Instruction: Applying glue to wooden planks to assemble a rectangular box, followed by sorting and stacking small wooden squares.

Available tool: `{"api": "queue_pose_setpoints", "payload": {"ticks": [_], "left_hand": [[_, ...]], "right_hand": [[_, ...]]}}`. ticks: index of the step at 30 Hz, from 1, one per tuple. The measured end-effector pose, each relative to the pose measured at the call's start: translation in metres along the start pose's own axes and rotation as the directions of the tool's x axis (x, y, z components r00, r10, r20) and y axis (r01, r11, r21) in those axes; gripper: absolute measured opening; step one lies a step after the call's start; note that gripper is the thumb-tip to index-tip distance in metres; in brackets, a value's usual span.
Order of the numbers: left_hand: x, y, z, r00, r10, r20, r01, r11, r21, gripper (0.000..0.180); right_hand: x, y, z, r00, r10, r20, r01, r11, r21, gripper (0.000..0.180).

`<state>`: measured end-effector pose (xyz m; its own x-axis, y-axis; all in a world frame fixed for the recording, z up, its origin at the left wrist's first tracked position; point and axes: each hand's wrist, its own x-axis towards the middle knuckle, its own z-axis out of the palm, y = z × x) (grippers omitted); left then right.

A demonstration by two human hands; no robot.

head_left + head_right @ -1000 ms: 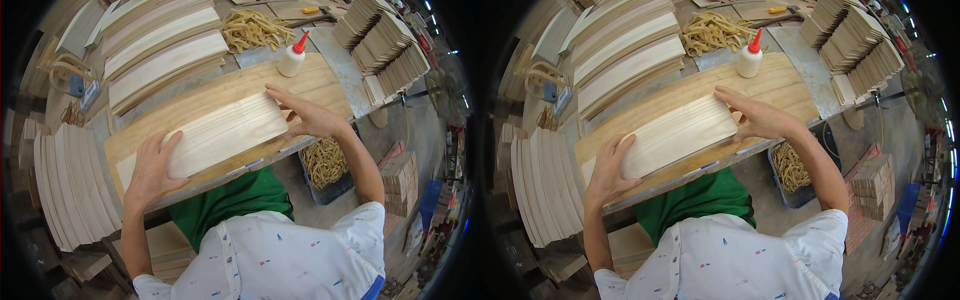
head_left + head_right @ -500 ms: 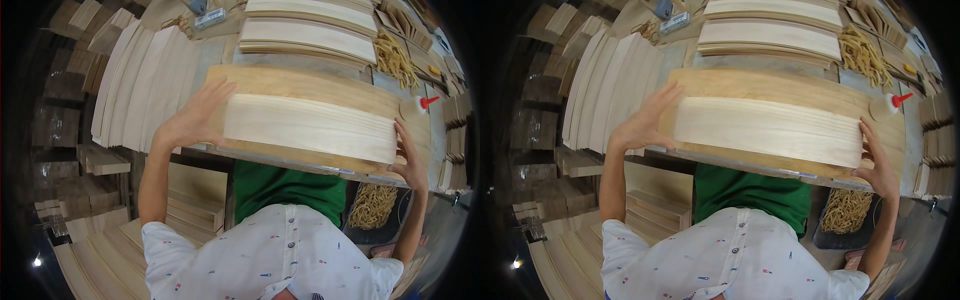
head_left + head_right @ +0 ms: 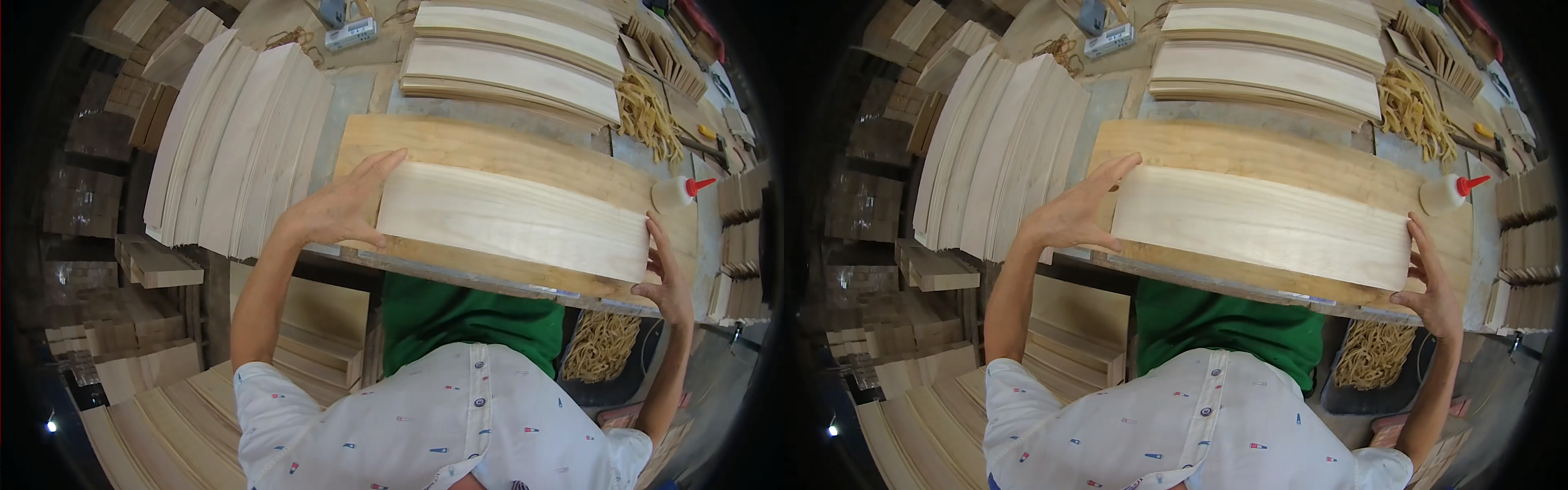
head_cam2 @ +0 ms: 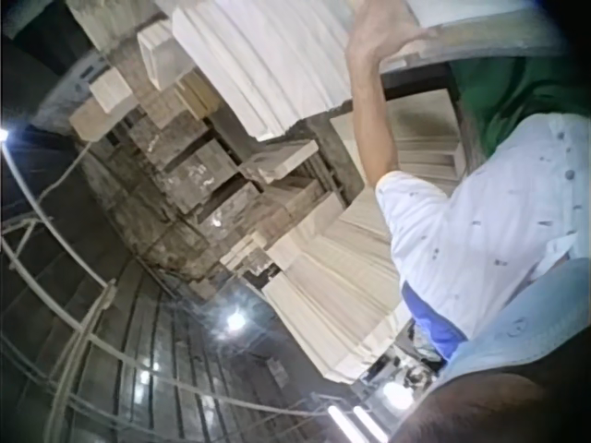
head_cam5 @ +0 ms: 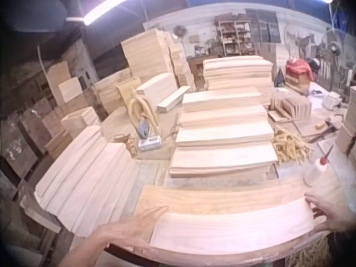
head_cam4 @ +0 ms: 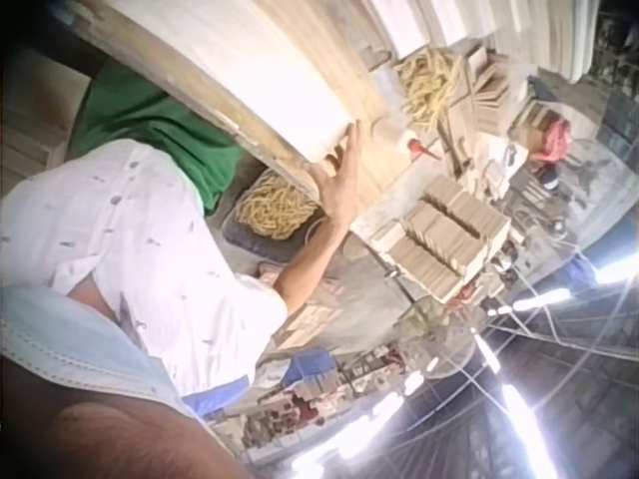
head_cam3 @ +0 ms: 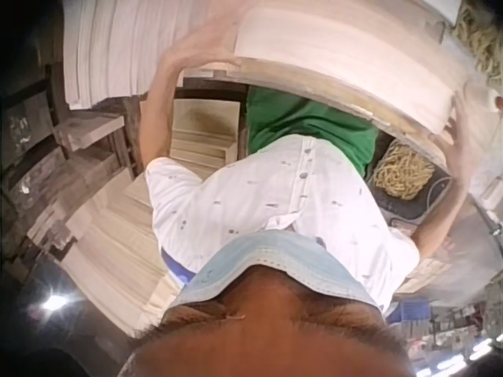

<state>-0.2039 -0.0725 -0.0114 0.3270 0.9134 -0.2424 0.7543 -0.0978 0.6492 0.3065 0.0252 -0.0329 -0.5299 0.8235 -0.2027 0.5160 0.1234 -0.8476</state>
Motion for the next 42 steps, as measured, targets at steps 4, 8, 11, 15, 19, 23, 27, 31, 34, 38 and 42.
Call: {"api": "queue_pose_setpoints", "payload": {"ticks": [4, 8, 11, 15, 19, 23, 27, 31, 34, 38, 42], "left_hand": [[-0.001, -0.002, 0.003, 0.998, -0.069, 0.000, 0.068, 0.980, -0.187, 0.119], [-0.011, -0.003, 0.009, 0.995, -0.092, -0.048, 0.072, 0.947, -0.313, 0.120], [-0.012, -0.006, 0.015, 0.993, -0.081, -0.086, 0.056, 0.966, -0.253, 0.121], [-0.013, -0.013, 0.019, 0.992, -0.086, -0.088, 0.049, 0.933, -0.357, 0.119], [-0.009, -0.020, 0.018, 0.995, -0.077, -0.064, 0.048, 0.928, -0.370, 0.117], [-0.008, -0.017, 0.020, 0.993, -0.093, -0.071, 0.061, 0.929, -0.366, 0.118], [-0.013, -0.019, 0.024, 0.989, -0.101, -0.109, 0.036, 0.874, -0.484, 0.118], [-0.021, -0.028, 0.041, 0.963, -0.141, -0.229, -0.088, 0.639, -0.764, 0.091], [-0.015, -0.029, 0.054, 0.942, -0.304, -0.145, 0.072, 0.603, -0.794, 0.067], [-0.009, -0.026, 0.065, 0.901, -0.423, -0.101, 0.169, 0.555, -0.815, 0.061], [-0.008, -0.038, 0.082, 0.895, -0.429, -0.123, 0.097, 0.455, -0.885, 0.061]], "right_hand": [[0.001, -0.002, 0.003, 1.000, 0.013, -0.018, -0.013, 1.000, 0.000, 0.115], [0.001, -0.001, 0.002, 1.000, -0.004, -0.013, 0.004, 1.000, 0.015, 0.116], [0.002, 0.000, 0.003, 1.000, 0.005, -0.018, -0.005, 1.000, -0.001, 0.116], [0.001, -0.001, 0.001, 1.000, 0.002, -0.007, -0.002, 1.000, -0.013, 0.115], [0.002, 0.001, 0.002, 1.000, 0.024, -0.014, -0.024, 1.000, -0.006, 0.115], [0.002, 0.002, 0.001, 1.000, 0.016, -0.007, -0.016, 1.000, -0.020, 0.113], [0.001, -0.007, 0.001, 0.999, -0.039, 0.030, 0.037, 0.997, 0.068, 0.098], [-0.003, 0.003, 0.002, 0.977, 0.128, -0.170, -0.112, 0.989, 0.101, 0.078], [-0.007, 0.050, 0.002, 0.888, 0.420, -0.189, -0.367, 0.893, 0.262, 0.066], [-0.007, 0.070, 0.004, 0.856, 0.510, -0.082, -0.453, 0.818, 0.355, 0.053], [-0.004, 0.049, 0.021, 0.903, 0.422, -0.076, -0.304, 0.755, 0.582, 0.052]]}}
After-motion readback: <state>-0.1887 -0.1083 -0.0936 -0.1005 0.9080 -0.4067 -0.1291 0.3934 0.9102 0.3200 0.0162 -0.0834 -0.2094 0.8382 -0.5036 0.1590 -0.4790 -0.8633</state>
